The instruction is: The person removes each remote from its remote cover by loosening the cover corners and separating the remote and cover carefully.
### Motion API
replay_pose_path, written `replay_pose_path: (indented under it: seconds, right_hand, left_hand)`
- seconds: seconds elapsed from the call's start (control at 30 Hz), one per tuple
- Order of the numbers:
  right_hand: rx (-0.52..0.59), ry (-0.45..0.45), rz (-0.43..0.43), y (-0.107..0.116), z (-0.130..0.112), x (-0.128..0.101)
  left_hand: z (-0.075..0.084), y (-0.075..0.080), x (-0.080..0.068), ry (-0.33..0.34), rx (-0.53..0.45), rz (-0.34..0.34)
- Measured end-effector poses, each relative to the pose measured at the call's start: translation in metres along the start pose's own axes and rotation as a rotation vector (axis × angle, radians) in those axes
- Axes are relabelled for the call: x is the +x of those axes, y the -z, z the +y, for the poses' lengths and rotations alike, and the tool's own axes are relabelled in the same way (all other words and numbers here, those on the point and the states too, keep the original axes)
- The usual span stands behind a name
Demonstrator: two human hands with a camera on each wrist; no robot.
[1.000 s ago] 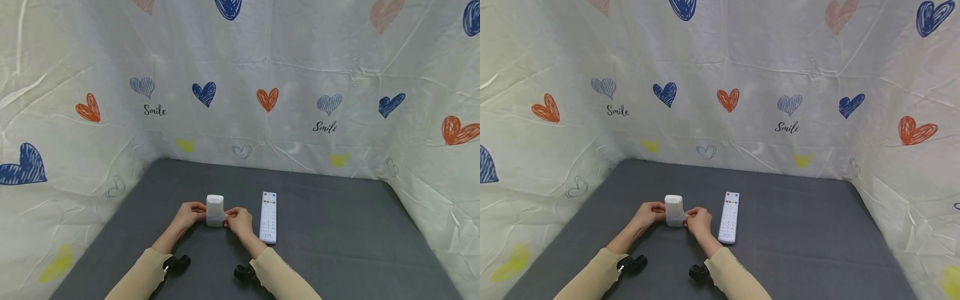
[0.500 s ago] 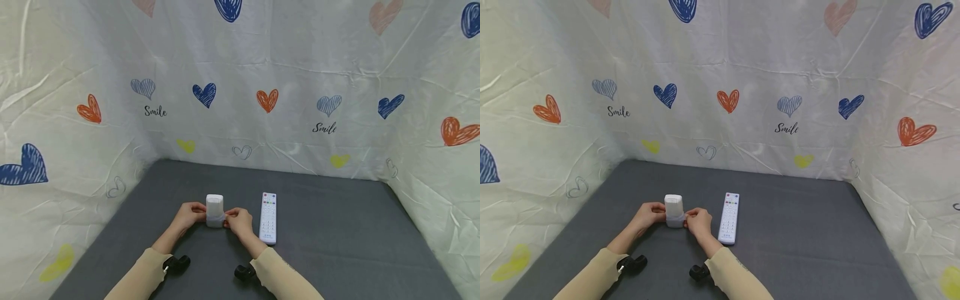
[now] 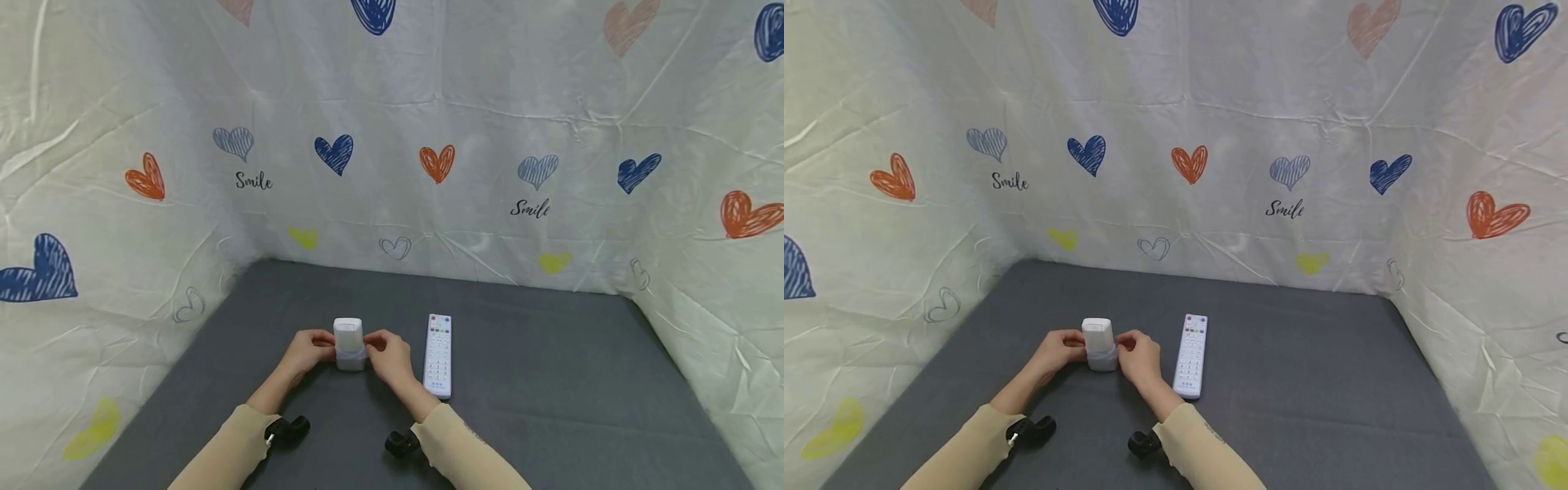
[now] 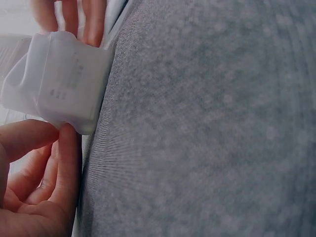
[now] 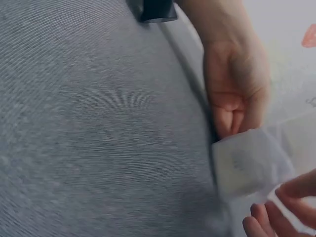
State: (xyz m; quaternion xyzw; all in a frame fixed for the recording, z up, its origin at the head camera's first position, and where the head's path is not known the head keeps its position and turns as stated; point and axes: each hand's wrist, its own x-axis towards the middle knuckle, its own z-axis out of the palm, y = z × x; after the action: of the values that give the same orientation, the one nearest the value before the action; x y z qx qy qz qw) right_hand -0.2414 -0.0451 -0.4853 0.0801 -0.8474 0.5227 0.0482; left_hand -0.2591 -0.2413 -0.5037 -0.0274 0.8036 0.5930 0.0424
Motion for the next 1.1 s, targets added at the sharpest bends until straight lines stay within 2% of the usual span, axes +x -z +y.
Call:
replay_pose_path:
  seconds: [0.23,0.47,0.6,0.7,0.8,1.0,1.1]
  right_hand:
    - [0.125,0.090,-0.034,0.010,-0.011,0.003]
    - [0.251,0.122,-0.078,0.019,-0.018,0.007]
    - [0.290,0.130,-0.115,0.021,-0.021,0.009]
    - [0.291,0.134,-0.150,0.021,-0.021,0.011]
    - [0.269,0.128,-0.174,0.021,-0.020,0.012]
    - [0.227,0.131,-0.160,0.022,-0.018,0.015]
    - [0.225,0.136,-0.153,0.022,-0.017,0.015]
  left_hand:
    - [-0.002,0.001,0.000,0.000,-0.010,0.003]
    - [-0.003,0.003,-0.005,-0.052,-0.040,-0.021]
    - [-0.002,0.002,-0.005,-0.019,-0.016,0.000]
    - [-0.001,0.000,-0.003,0.011,0.007,0.016]
    - [-0.001,-0.001,-0.001,0.013,0.021,0.015]
    - [0.000,-0.001,-0.001,0.013,0.001,-0.003]
    - [0.000,-0.001,-0.001,0.033,-0.008,0.000]
